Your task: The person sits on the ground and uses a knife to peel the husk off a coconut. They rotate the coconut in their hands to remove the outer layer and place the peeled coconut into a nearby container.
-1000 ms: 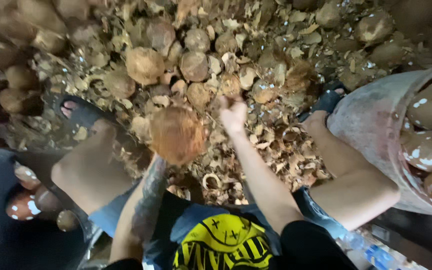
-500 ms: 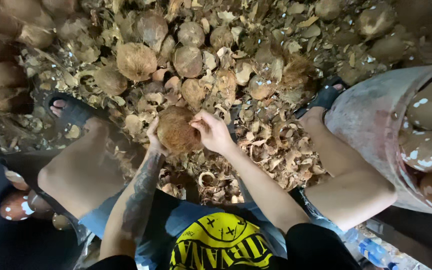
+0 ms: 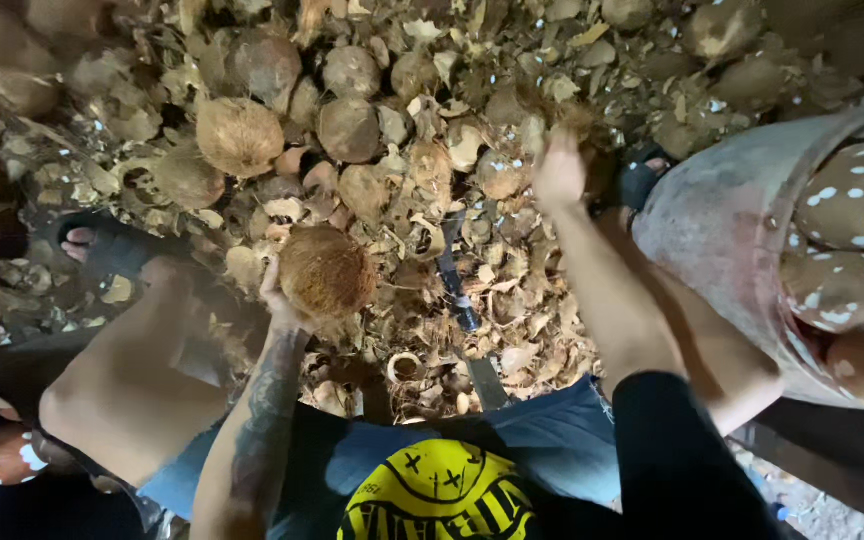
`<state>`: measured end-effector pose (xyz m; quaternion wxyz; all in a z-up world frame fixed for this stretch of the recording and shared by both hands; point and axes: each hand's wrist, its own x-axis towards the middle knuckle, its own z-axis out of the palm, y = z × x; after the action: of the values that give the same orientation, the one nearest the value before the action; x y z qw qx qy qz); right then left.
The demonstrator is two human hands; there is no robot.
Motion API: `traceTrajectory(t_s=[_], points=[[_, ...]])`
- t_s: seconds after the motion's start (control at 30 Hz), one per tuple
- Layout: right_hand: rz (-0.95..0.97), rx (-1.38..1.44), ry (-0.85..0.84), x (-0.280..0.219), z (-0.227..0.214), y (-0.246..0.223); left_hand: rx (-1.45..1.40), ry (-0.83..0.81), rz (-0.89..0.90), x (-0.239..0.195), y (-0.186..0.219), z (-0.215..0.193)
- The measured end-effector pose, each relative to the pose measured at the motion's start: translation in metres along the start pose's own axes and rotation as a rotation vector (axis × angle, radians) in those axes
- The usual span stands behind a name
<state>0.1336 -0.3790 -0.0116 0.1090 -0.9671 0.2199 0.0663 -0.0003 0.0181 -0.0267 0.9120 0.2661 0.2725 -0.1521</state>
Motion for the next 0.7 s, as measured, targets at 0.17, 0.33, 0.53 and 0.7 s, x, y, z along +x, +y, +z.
traceTrajectory(t_s=[0.17, 0.33, 0.53, 0.7], points=[[-0.042, 0.018, -0.163, 0.038, -0.016, 0.021, 0.027, -0.076, -0.048, 0.007, 0.003, -0.015], [-0.050, 0.137, 0.370, 0.017, 0.009, 0.016, -0.062, 0.078, -0.044, 0.014, -0.003, -0.026], [-0.322, 0.093, 0.073, -0.116, 0.133, 0.009, -0.172, 0.160, 0.016, 0.010, -0.001, -0.015], [-0.124, 0.265, -0.479, -0.167, 0.153, -0.007, -0.134, 0.177, 0.028, -0.001, 0.005, -0.005]])
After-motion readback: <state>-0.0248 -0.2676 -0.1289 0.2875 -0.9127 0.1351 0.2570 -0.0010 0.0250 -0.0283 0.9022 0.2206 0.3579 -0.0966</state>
